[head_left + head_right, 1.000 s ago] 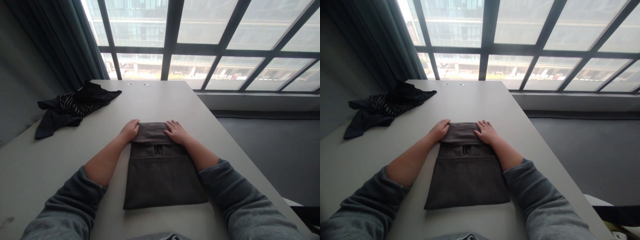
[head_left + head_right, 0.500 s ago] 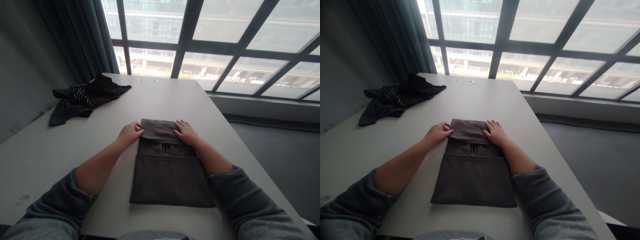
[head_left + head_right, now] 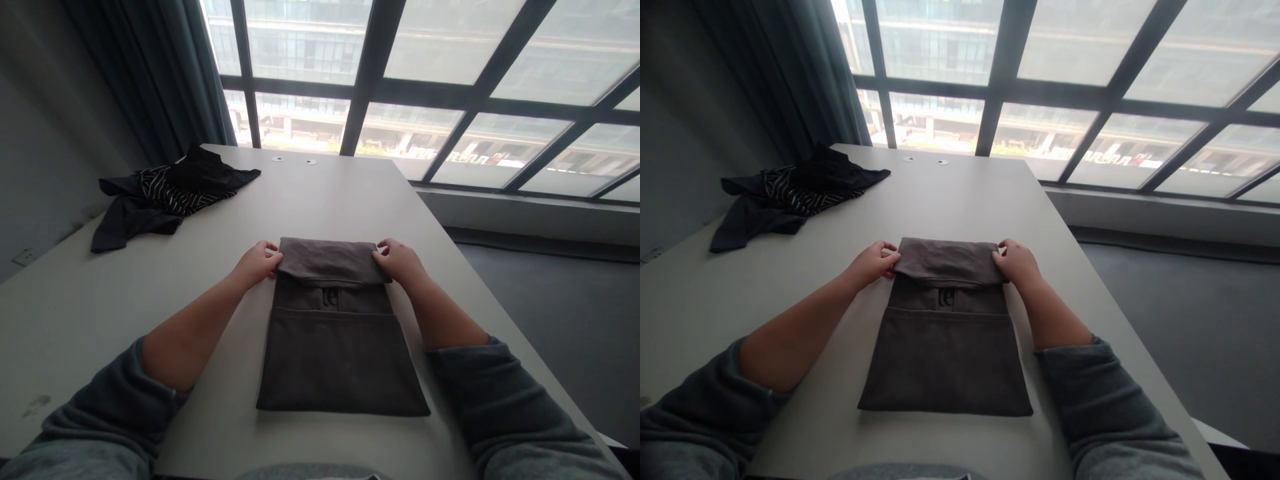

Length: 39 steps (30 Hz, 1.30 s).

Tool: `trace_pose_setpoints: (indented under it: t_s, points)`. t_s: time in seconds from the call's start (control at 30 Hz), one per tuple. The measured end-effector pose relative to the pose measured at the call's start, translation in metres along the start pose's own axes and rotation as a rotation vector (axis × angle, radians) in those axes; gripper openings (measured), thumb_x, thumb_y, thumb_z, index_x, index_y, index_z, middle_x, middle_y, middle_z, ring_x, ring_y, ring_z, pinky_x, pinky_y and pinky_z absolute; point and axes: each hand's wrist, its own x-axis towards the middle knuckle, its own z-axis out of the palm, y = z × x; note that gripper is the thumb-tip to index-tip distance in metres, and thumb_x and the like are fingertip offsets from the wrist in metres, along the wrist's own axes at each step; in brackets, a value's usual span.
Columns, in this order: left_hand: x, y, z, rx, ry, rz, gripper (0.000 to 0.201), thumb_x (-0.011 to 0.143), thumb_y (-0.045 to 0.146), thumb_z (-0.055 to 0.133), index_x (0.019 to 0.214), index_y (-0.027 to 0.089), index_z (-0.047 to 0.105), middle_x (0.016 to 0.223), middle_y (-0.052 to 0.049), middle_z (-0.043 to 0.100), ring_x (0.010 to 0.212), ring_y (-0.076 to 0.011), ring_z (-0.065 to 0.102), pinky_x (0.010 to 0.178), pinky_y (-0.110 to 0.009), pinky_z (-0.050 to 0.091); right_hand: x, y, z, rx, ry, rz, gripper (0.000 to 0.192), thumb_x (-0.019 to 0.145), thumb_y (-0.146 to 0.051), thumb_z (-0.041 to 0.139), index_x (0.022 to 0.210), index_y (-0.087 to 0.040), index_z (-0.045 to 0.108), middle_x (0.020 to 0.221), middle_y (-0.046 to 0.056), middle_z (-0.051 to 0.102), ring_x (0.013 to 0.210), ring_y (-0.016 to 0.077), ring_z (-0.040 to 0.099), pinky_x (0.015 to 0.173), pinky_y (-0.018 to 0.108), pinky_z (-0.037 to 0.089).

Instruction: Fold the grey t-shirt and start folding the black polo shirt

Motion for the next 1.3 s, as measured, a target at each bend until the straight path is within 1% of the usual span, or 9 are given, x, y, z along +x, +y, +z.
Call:
trace_pose_setpoints:
  t_s: [0.13,0.23,0.4,0.6,0.73,1.0,1.1,1.2,1.3]
  points:
    - [-0.002,0.004,-0.005,0.239,0.011,0.014,0.028,0.091,0.044,0.069,0.101,0.021,0.059,0.072,-0.001,0.074,0.062,-0.0202,0.074,0.055,-0.027,0.055,0.0,0.0,-0.008,0.091,-0.11,0.075,0.028,0.093,-0.037,0.068,0.112,-0.017,0.074,0.102,0.011,0.08,0.091,0.0257,0.076,0.081,0.033,0.058]
    - [-0.006,0.005,-0.008,0.351,0.013,0.025,0.033,0.089,0.049,0.069,0.103,0.022,0.056,0.072,-0.001,0.076,0.061,-0.0208,0.074,0.053,-0.027,0.052,-0.009,-0.001,-0.017,0.228,-0.226,0.141,0.035,0.092,-0.037,0.072,0.119,-0.017,0.066,0.101,0.012,0.08,0.069,0.021,0.075,0.063,0.03,0.058]
    - [-0.013,0.01,-0.006,0.409,-0.018,0.046,0.037,0.086,0.051,0.071,0.1,0.025,0.05,0.072,0.0,0.077,0.061,-0.0214,0.074,0.056,-0.028,0.051,-0.03,0.0,-0.032,0.342,-0.42,0.22,0.026,0.093,-0.033,0.075,0.109,-0.018,0.061,0.075,0.006,0.076,0.057,0.0206,0.073,0.051,0.027,0.056]
    - [-0.013,0.01,-0.005,0.407,-0.06,0.07,0.039,0.08,0.054,0.074,0.093,0.025,0.051,0.076,-0.002,0.078,0.069,-0.0234,0.075,0.059,-0.029,0.051,-0.037,-0.004,-0.037,0.195,-0.381,0.192,0.024,0.092,-0.04,0.076,0.088,-0.019,0.064,0.071,0.005,0.076,0.057,0.0209,0.074,0.055,0.028,0.054]
    - [-0.008,0.004,-0.007,0.357,-0.086,0.081,0.039,0.076,0.051,0.076,0.094,0.025,0.054,0.074,-0.001,0.077,0.072,-0.0245,0.076,0.057,-0.028,0.048,-0.038,-0.003,-0.032,0.244,-0.36,0.153,0.018,0.086,-0.03,0.08,0.083,-0.019,0.066,0.071,0.004,0.076,0.058,0.0201,0.074,0.055,0.027,0.054]
    - [-0.003,0.004,-0.006,0.042,-0.166,-0.075,0.051,0.067,0.049,0.085,0.097,0.022,0.054,0.08,-0.004,0.077,0.082,-0.0262,0.079,0.057,-0.026,0.047,-0.044,0.007,-0.019,0.855,-0.264,0.358,0.024,0.085,-0.011,0.081,0.086,-0.019,0.058,0.065,-0.001,0.068,0.058,0.017,0.072,0.058,0.028,0.064]
    - [-0.001,0.003,-0.01,0.132,-0.15,-0.097,0.048,0.071,0.053,0.081,0.097,0.022,0.054,0.085,-0.006,0.078,0.079,-0.0262,0.077,0.058,-0.028,0.048,-0.047,0.009,-0.017,1.073,-0.287,0.445,0.032,0.084,-0.009,0.085,0.087,-0.02,0.054,0.059,-0.003,0.062,0.056,0.0172,0.071,0.059,0.029,0.065]
    - [-0.003,0.004,-0.013,0.537,-0.004,0.049,0.035,0.084,0.056,0.068,0.091,0.023,0.058,0.091,-0.008,0.076,0.086,-0.0293,0.074,0.07,-0.035,0.052,-0.05,0.008,-0.017,1.234,-0.335,0.49,0.034,0.084,-0.009,0.085,0.086,-0.019,0.053,0.062,-0.001,0.064,0.06,0.0165,0.072,0.063,0.028,0.066]
    - [-0.012,0.014,-0.003,0.77,0.106,0.363,0.03,0.092,0.053,0.061,0.097,0.023,0.063,0.104,-0.009,0.074,0.1,-0.0304,0.071,0.085,-0.039,0.053,-0.051,0.006,-0.02,1.337,-0.338,0.488,0.028,0.087,-0.009,0.08,0.088,-0.019,0.053,0.069,0.001,0.067,0.062,0.0145,0.072,0.066,0.027,0.066]
